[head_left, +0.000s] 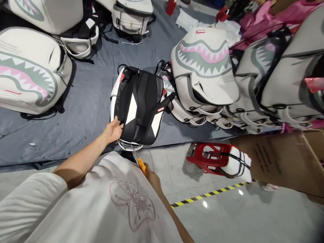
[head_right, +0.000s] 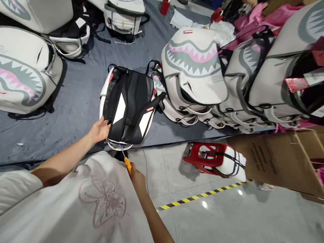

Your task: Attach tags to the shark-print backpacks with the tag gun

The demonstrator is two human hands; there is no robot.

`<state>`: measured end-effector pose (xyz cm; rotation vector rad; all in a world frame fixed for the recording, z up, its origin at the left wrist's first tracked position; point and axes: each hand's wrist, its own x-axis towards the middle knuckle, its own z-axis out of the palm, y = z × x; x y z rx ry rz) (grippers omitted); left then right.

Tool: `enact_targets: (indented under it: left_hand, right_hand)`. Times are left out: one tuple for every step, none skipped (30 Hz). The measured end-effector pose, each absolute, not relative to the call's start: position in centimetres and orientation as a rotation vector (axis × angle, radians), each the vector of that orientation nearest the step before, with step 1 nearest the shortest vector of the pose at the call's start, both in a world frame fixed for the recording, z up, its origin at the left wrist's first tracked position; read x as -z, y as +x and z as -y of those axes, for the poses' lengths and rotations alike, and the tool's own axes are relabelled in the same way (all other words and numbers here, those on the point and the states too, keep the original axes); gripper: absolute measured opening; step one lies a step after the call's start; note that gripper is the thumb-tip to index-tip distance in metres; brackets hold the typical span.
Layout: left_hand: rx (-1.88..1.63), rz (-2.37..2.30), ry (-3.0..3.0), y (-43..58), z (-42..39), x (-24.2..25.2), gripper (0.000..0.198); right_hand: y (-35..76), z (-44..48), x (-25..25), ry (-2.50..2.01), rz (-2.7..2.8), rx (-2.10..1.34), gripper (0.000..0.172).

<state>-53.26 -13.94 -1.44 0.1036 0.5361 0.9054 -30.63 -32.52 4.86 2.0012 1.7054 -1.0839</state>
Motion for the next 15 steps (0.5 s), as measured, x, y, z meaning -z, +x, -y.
enact_targets:
  left_hand:
    - [-0.895,-0.563,0.149,-53.0,14.1,1.3,0.042]
    - [-0.875,-0.618,0.206,-52.8,14.3,1.0,0.045]
    - [-0.847,-0.709,0.280,-52.6,14.6,0.5,0.049]
    - [-0.824,-0.846,0.374,-52.5,15.0,0.0,0.052]
    - [-0.820,-1.026,0.500,-52.4,15.6,-0.5,0.054]
    - [-0.834,-1.224,0.676,-52.1,16.3,-1.1,0.056]
    - [-0.861,-1.409,0.908,-51.7,17.0,-1.5,0.060]
    - [-0.876,-1.540,1.197,-51.2,17.7,-1.9,0.065]
    - [-0.854,-1.590,1.524,-50.5,18.4,-2.0,0.071]
    - [-0.770,-1.556,1.856,-49.7,18.8,-1.9,0.076]
    - [-0.622,-1.465,2.145,-48.8,19.1,-1.5,0.082]
    - [-0.436,-1.369,2.358,-47.8,19.1,-1.0,0.088]
    - [-0.252,-1.306,2.491,-46.9,19.0,-0.3,0.093]
    - [-0.104,-1.285,2.561,-46.2,18.6,0.4,0.098]
    - [-0.011,-1.294,2.588,-45.6,18.2,1.0,0.101]
  right_hand:
    - [-30.9,32.0,-4.7,1.997,-1.742,1.030,0.034]
    - [-31.0,31.7,-4.6,2.010,-1.747,0.977,0.031]
    - [-30.9,31.5,-4.4,2.037,-1.728,0.922,0.029]
    - [-30.8,31.5,-4.2,2.069,-1.695,0.867,0.028]
    - [-30.7,31.5,-4.0,2.095,-1.659,0.830,0.028]
    - [-30.5,31.6,-3.8,2.109,-1.637,0.826,0.028]
    - [-30.4,31.6,-3.7,2.109,-1.633,0.855,0.029]
    - [-30.3,31.6,-3.5,2.100,-1.641,0.905,0.030]
    - [-30.2,31.6,-3.4,2.089,-1.653,0.957,0.031]
    - [-30.2,31.6,-3.2,2.091,-1.654,0.992,0.031]
    - [-30.1,31.5,-3.1,2.109,-1.636,1.001,0.031]
    - [-30.1,31.5,-2.9,2.140,-1.596,0.987,0.031]
    - [-30.1,31.5,-2.8,2.170,-1.536,0.975,0.031]
    - [-30.0,31.4,-2.6,2.201,-1.505,0.966,0.031]
    - [-29.9,31.3,-2.5,2.236,-1.519,0.965,0.031]
